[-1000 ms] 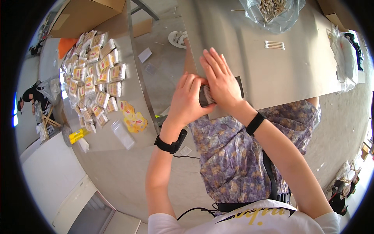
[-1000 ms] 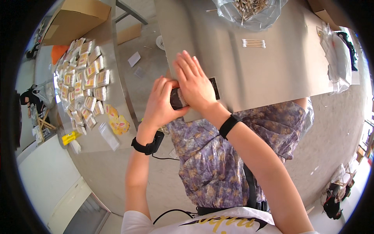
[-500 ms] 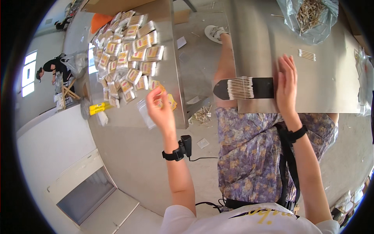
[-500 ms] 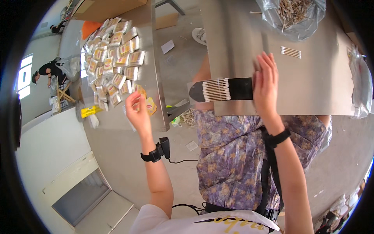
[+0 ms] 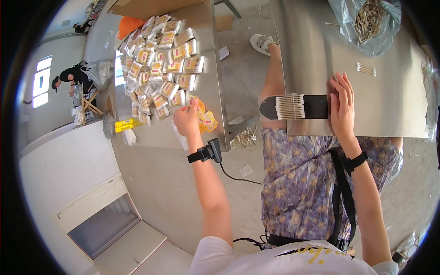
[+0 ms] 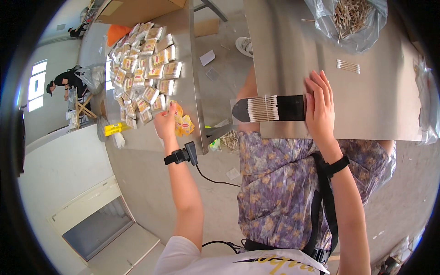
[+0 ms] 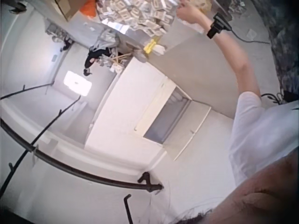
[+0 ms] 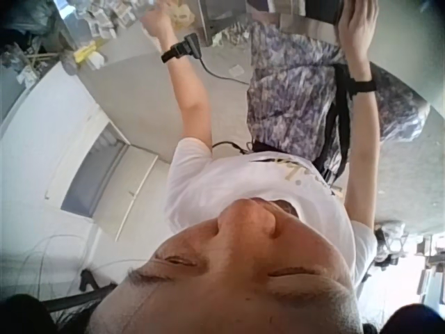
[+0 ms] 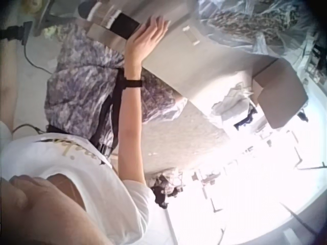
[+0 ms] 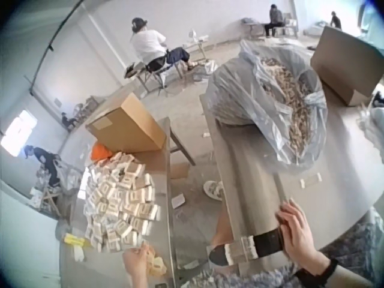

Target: The person gathers cotton swabs from a bag, aligns them into a row on the table, and places them into a small plastic bag. They then peel a sticker from a sheet and press it onto the filled bag.

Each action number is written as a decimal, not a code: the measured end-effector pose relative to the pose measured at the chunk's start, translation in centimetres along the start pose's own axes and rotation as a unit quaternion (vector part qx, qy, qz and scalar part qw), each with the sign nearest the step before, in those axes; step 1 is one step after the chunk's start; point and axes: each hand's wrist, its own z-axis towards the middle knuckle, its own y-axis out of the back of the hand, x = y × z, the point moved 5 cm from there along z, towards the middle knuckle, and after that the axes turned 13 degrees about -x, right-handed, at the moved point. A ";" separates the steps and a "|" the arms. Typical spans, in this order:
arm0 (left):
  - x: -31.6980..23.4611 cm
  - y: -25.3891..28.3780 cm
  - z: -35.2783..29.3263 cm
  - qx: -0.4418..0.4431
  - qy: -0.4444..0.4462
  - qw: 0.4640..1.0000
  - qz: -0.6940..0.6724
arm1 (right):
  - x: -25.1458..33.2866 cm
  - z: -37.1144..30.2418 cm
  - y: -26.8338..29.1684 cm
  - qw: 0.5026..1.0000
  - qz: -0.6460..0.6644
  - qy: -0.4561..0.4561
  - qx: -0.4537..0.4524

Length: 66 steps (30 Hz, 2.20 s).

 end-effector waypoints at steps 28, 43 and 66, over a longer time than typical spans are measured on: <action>1.4 -0.3 0.5 -0.033 0.066 0.959 -0.275 | 0.6 0.3 0.1 1.000 0.013 -0.008 0.008; -17.9 9.1 -17.8 0.394 -0.277 0.741 -0.468 | 6.0 -0.5 1.0 0.866 0.361 -0.289 0.192; -14.2 0.2 -17.1 0.475 -0.089 0.779 -0.399 | 3.4 -0.8 -2.1 0.877 0.223 -0.386 0.180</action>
